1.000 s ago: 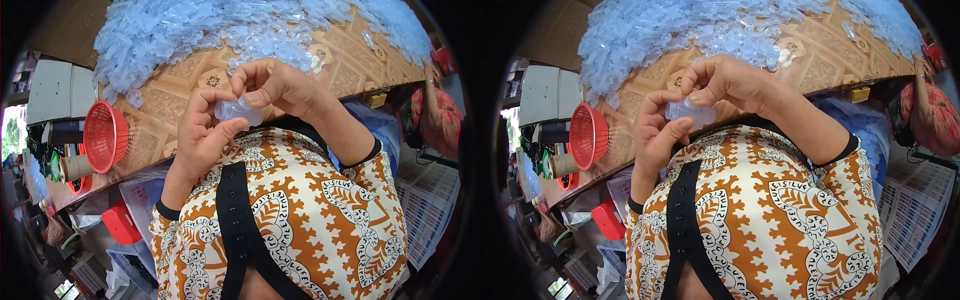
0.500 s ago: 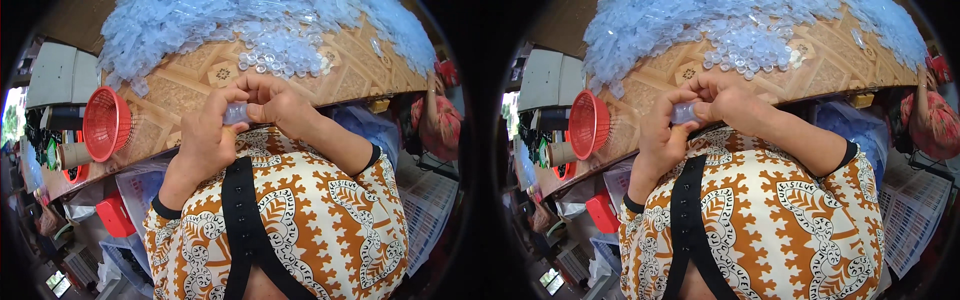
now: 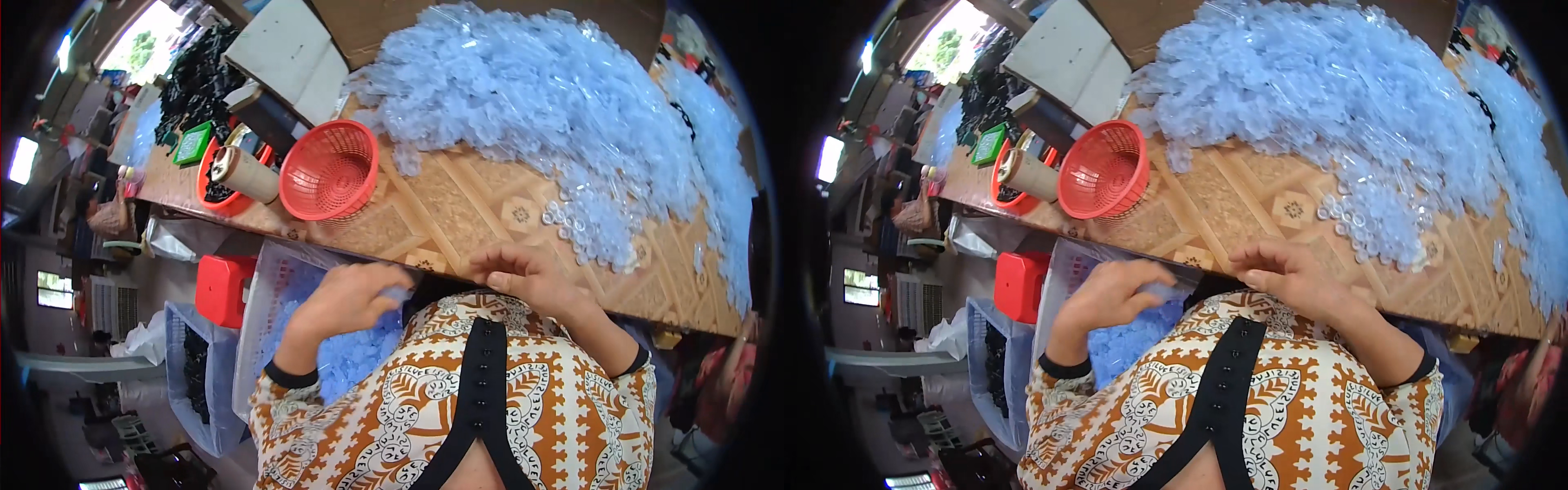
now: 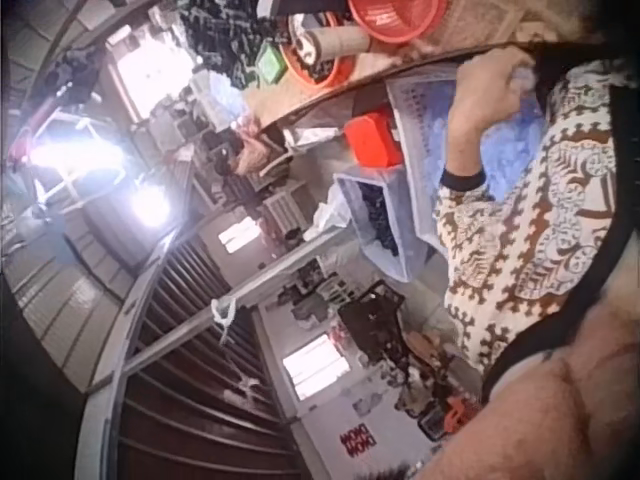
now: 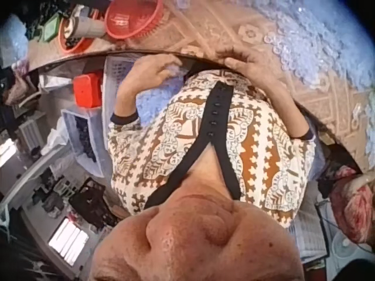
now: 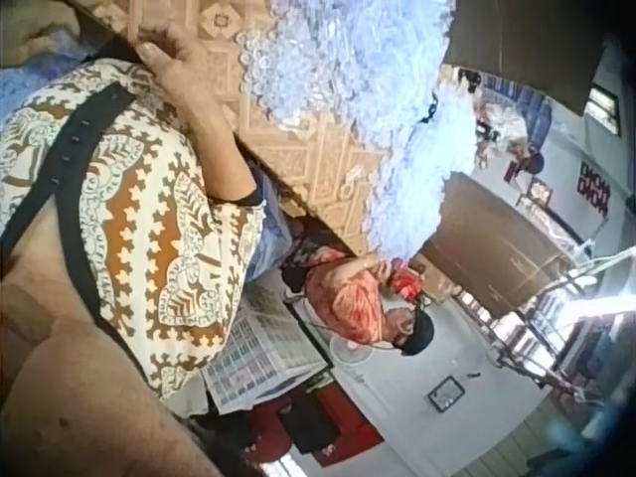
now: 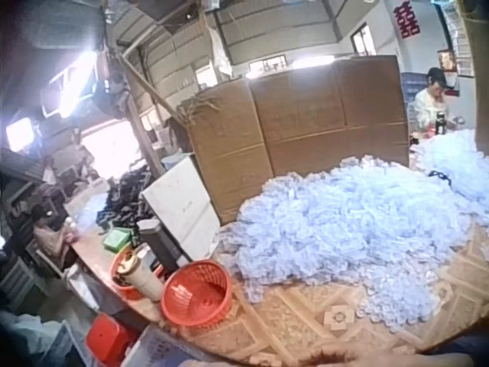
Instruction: The person assembles plastic components by picking up clear plastic casings and fitting caps onto them by hand.
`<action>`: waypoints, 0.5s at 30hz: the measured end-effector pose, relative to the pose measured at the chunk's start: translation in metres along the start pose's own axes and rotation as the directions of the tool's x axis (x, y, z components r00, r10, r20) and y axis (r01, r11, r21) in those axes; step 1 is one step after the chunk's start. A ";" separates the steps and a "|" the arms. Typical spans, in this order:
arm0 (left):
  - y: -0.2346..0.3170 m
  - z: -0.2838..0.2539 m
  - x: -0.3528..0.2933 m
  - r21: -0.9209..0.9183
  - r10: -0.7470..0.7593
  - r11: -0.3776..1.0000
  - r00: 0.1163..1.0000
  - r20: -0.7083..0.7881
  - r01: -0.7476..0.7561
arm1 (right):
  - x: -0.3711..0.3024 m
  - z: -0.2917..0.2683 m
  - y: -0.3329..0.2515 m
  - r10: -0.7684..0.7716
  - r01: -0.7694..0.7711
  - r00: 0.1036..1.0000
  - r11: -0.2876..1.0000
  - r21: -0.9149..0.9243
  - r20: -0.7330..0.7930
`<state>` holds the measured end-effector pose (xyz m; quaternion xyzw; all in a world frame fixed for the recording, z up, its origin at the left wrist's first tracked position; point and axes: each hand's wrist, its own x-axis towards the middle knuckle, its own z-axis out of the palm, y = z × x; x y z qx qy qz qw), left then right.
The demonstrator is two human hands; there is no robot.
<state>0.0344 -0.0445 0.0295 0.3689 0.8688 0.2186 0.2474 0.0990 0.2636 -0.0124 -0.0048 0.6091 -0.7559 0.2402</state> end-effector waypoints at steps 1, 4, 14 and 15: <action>-0.009 -0.002 -0.019 0.088 -0.104 0.991 0.993 0.063 0.099 | -0.001 -0.004 -0.003 0.019 -0.019 1.000 1.000 -0.016 0.010; -0.021 -0.010 -0.069 0.229 -0.300 0.934 0.950 0.084 0.274 | 0.001 -0.012 -0.005 0.019 -0.020 0.999 0.999 -0.042 -0.035; -0.064 -0.200 0.006 0.133 -0.200 0.751 0.415 -0.888 0.647 | 0.008 0.000 0.005 -0.076 0.037 0.990 0.952 -0.304 -0.116; -0.089 -0.217 0.018 0.146 -0.197 0.707 0.391 -0.899 0.692 | 0.006 0.001 0.005 -0.057 0.019 0.990 0.960 -0.278 -0.130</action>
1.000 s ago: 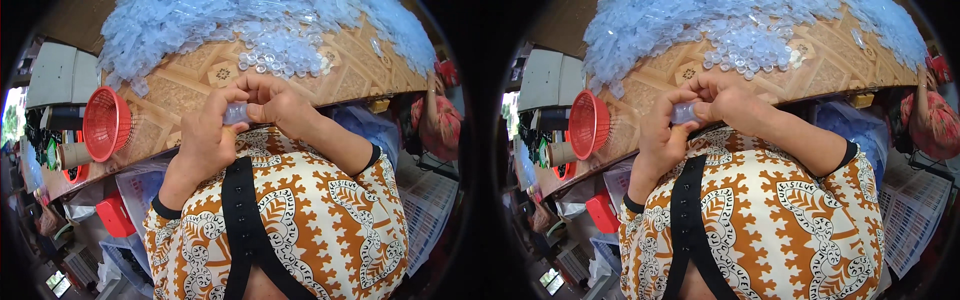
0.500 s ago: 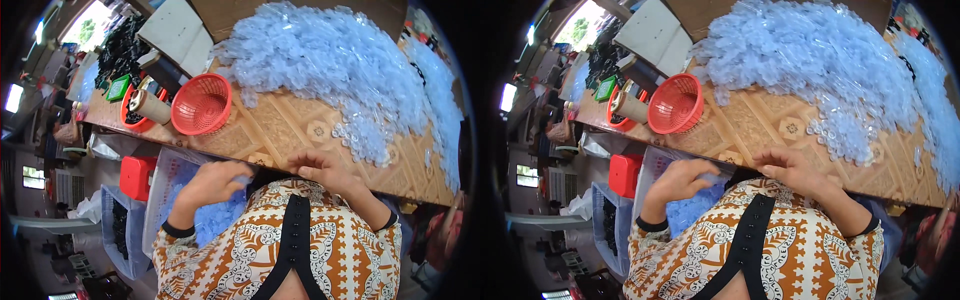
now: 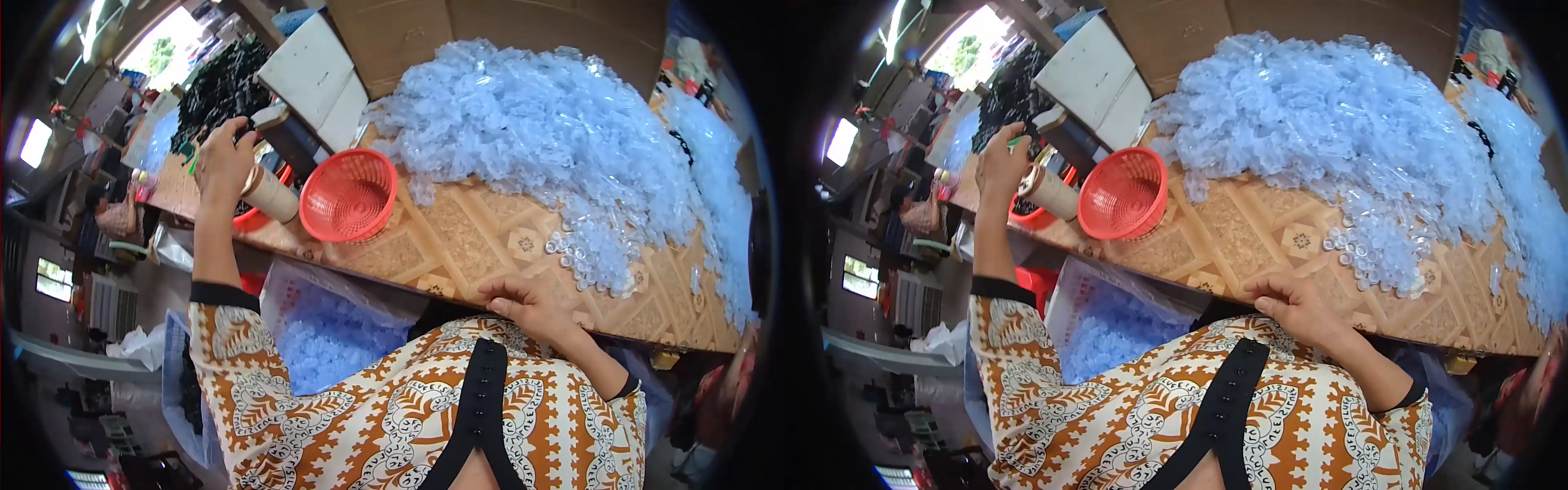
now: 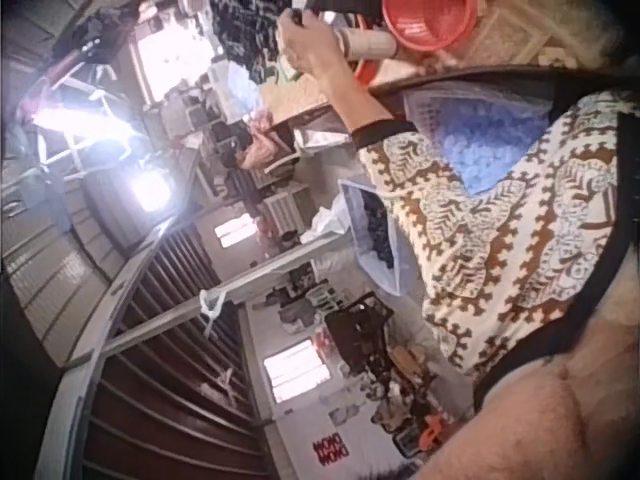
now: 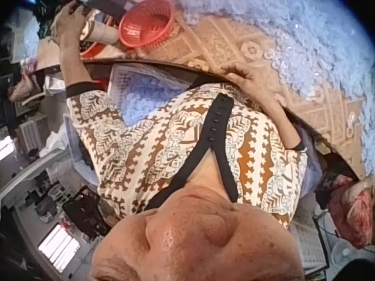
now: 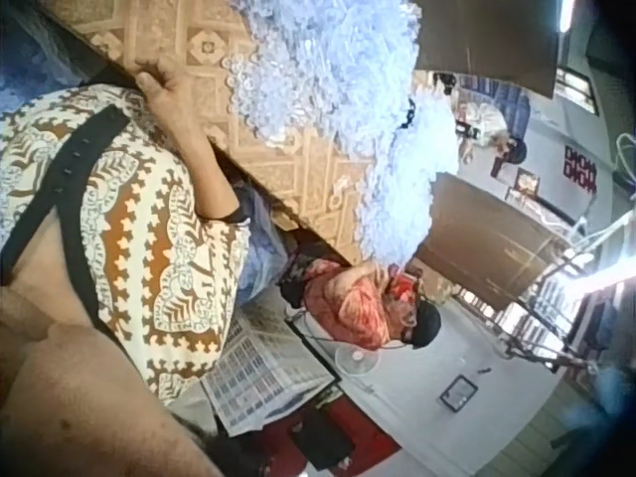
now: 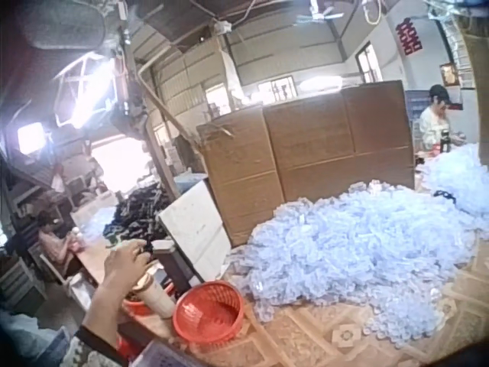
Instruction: The person assembles plastic components by picking up clear plastic casings and fitting caps onto them by hand.
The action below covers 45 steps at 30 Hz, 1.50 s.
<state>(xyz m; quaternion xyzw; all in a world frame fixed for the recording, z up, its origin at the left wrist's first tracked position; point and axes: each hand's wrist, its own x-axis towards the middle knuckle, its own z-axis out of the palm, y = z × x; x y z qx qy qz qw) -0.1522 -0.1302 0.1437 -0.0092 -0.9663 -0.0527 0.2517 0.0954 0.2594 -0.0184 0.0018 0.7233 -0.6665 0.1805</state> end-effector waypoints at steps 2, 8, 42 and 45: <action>-0.015 0.017 0.029 0.108 -0.080 0.991 0.997 0.008 0.079 | -0.005 -0.001 0.000 -0.002 0.002 1.000 1.000 -0.014 -0.017; -0.012 0.060 0.068 0.037 -0.237 0.971 0.967 0.091 0.234 | -0.015 -0.006 0.015 0.029 -0.015 0.992 0.993 0.115 -0.122; 0.280 -0.034 -0.260 -0.619 0.851 -0.441 0.522 -0.059 0.650 | -0.032 -0.128 0.055 -0.547 0.339 0.570 0.837 -0.431 -0.614; 0.275 -0.031 -0.258 -0.620 0.841 -0.436 0.540 -0.022 0.653 | -0.019 -0.105 -0.012 -0.559 0.009 0.685 0.648 -0.762 -0.467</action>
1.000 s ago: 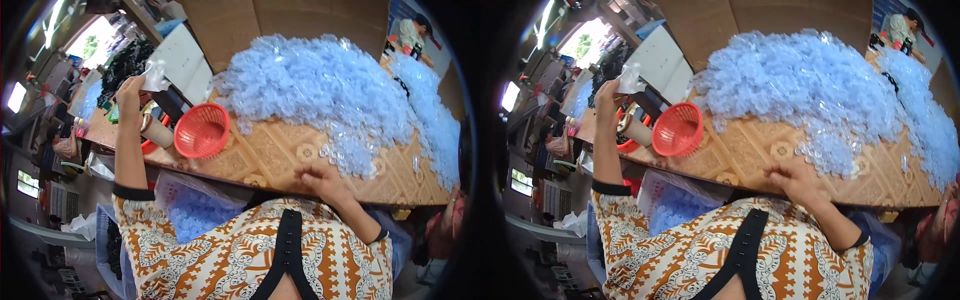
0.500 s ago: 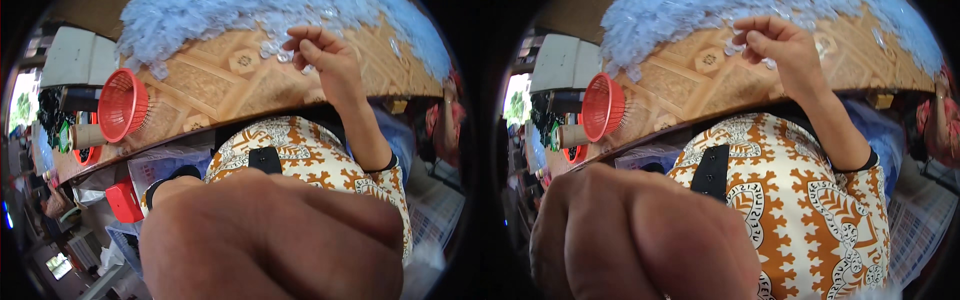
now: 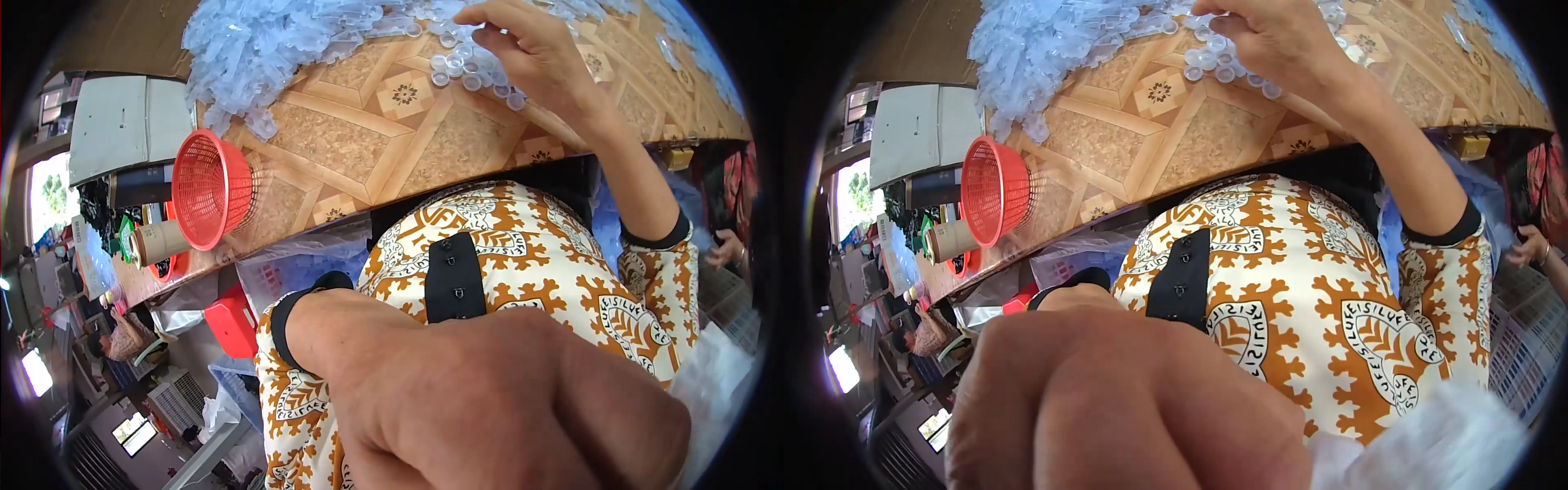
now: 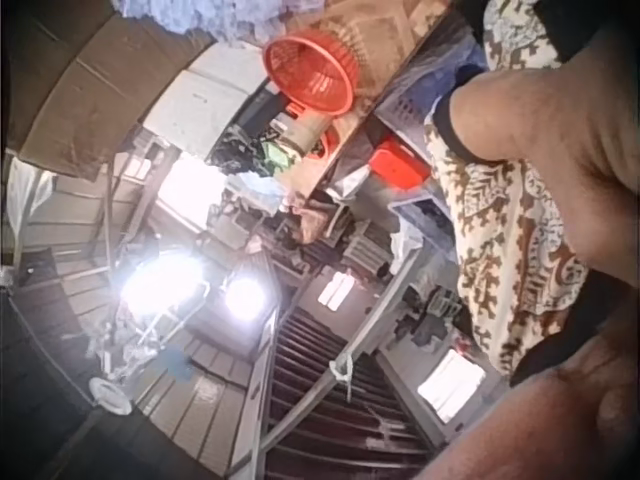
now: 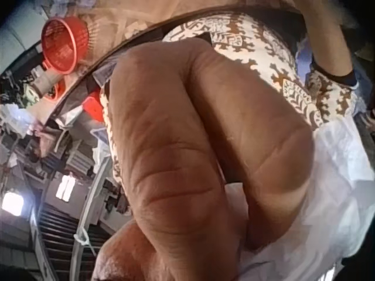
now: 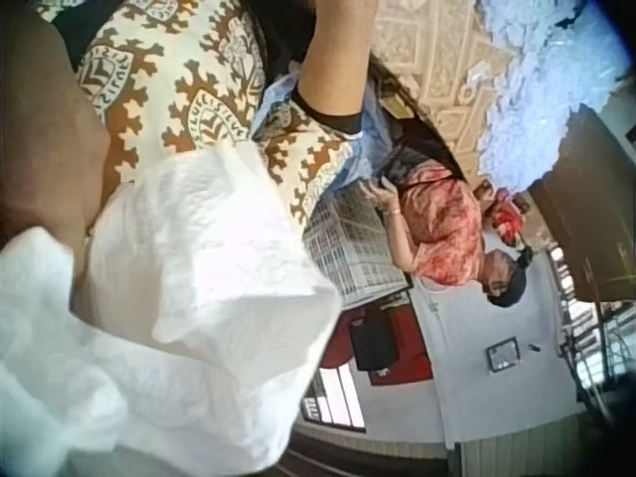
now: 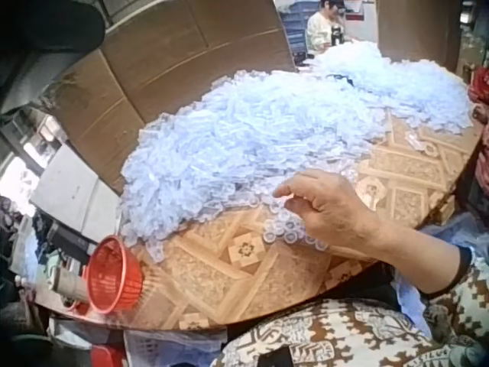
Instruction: The person assembles plastic components by picking up clear plastic casings and fitting caps onto them by hand.
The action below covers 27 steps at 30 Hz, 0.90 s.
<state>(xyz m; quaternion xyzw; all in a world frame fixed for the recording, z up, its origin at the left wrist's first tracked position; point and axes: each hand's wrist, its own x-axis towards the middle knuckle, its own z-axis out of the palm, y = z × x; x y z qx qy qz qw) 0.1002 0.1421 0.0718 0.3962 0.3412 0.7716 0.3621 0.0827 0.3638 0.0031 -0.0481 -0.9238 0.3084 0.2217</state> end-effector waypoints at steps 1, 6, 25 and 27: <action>-0.002 -0.017 0.014 0.000 0.005 1.000 1.000 -0.003 -0.005 | 0.008 0.006 0.006 -0.231 0.225 0.970 0.970 -0.093 -0.070; 0.000 -0.022 0.015 0.025 0.043 0.999 0.998 -0.055 -0.042 | 0.045 0.017 0.004 -0.276 0.304 0.952 0.900 -0.312 0.130; 0.036 -0.040 0.001 -0.001 0.186 0.982 0.965 -0.183 -0.189 | 0.106 0.068 0.018 -0.738 0.736 0.674 0.667 -0.117 0.025; 0.035 -0.043 -0.001 -0.016 0.203 0.978 0.960 -0.194 -0.210 | 0.108 0.069 0.007 -0.402 0.509 0.857 0.759 -0.406 0.324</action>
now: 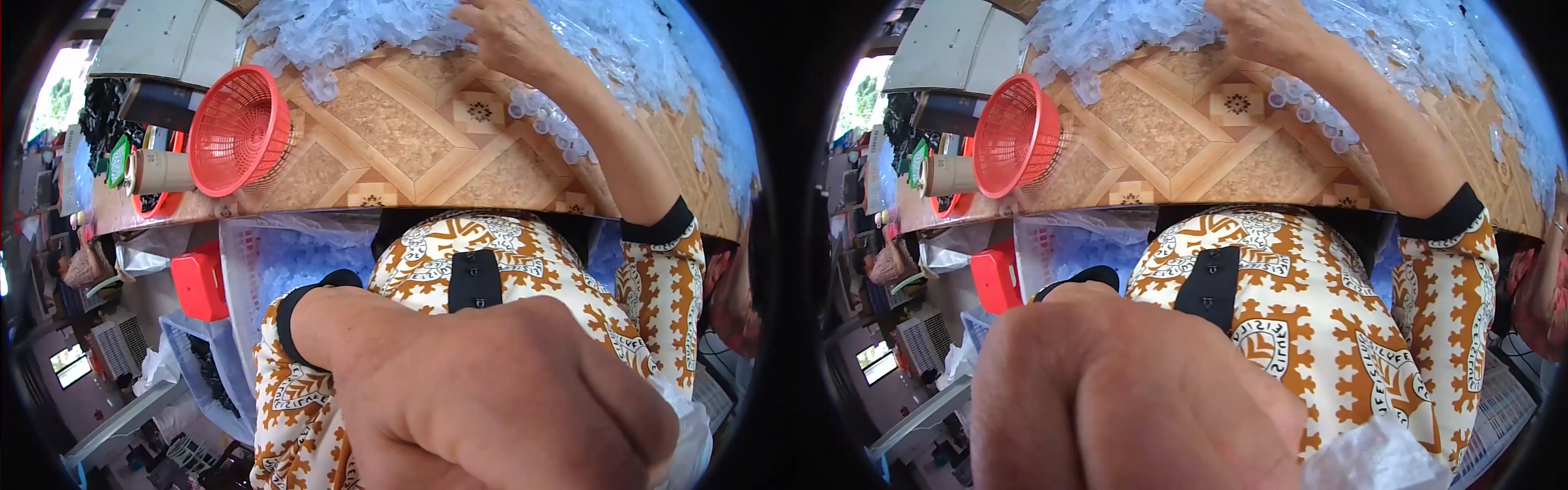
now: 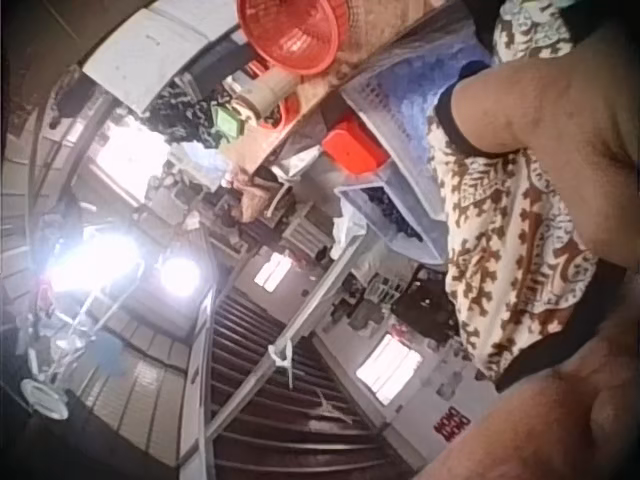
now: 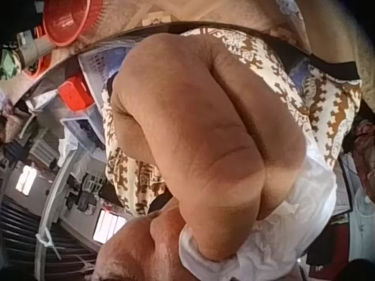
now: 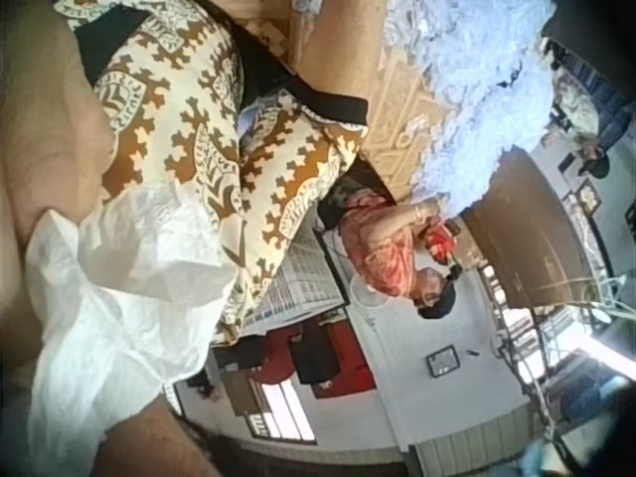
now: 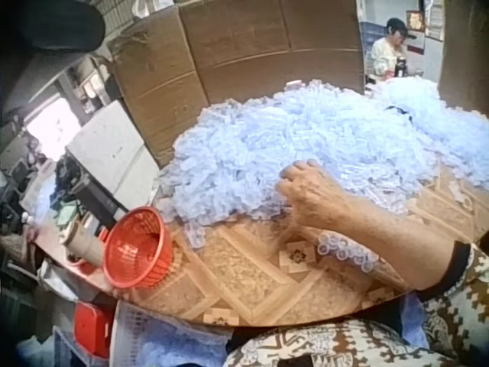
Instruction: The person assembles plastic components by picking up clear plastic casings and fitting caps onto them by hand.
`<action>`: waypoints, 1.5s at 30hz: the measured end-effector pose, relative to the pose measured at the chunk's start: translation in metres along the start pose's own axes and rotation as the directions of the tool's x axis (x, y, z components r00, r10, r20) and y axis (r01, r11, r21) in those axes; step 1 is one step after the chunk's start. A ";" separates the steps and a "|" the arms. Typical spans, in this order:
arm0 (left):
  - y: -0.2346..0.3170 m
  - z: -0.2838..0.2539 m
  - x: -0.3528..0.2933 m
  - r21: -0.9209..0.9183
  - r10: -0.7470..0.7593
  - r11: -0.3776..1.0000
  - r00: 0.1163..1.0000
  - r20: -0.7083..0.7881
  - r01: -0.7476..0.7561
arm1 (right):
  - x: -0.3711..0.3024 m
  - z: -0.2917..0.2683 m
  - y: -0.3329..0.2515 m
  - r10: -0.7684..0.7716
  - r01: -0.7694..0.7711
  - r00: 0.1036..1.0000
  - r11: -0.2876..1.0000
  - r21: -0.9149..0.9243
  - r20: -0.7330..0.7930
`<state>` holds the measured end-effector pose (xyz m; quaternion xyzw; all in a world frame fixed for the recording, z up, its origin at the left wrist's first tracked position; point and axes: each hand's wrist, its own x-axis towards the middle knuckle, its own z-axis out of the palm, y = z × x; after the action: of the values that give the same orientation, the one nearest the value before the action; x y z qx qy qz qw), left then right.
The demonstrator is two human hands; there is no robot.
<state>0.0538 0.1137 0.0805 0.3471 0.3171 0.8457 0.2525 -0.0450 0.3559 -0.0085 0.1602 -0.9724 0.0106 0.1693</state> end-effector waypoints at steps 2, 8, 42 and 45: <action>0.006 -0.001 -0.002 -0.023 0.010 1.000 1.000 -0.005 -0.010 | 0.012 -0.006 -0.013 -0.035 0.037 0.997 0.999 0.027 -0.074; 0.017 0.005 -0.017 -0.057 0.033 0.998 0.999 -0.027 -0.034 | 0.040 0.001 -0.051 -0.150 0.162 0.968 0.986 0.045 -0.200; 0.044 -0.014 -0.013 0.014 0.060 0.998 0.987 -0.152 -0.058 | -0.009 0.026 -0.059 -0.068 0.062 0.997 0.981 0.186 0.025; 0.045 -0.015 -0.018 0.049 0.075 0.997 0.977 -0.200 -0.066 | -0.001 0.036 -0.075 -0.123 0.114 0.992 0.971 0.209 0.030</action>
<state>0.0446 0.0662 0.0965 0.2757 0.3462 0.8782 0.1815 -0.0326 0.2825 -0.0455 0.2350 -0.9581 0.0978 0.1312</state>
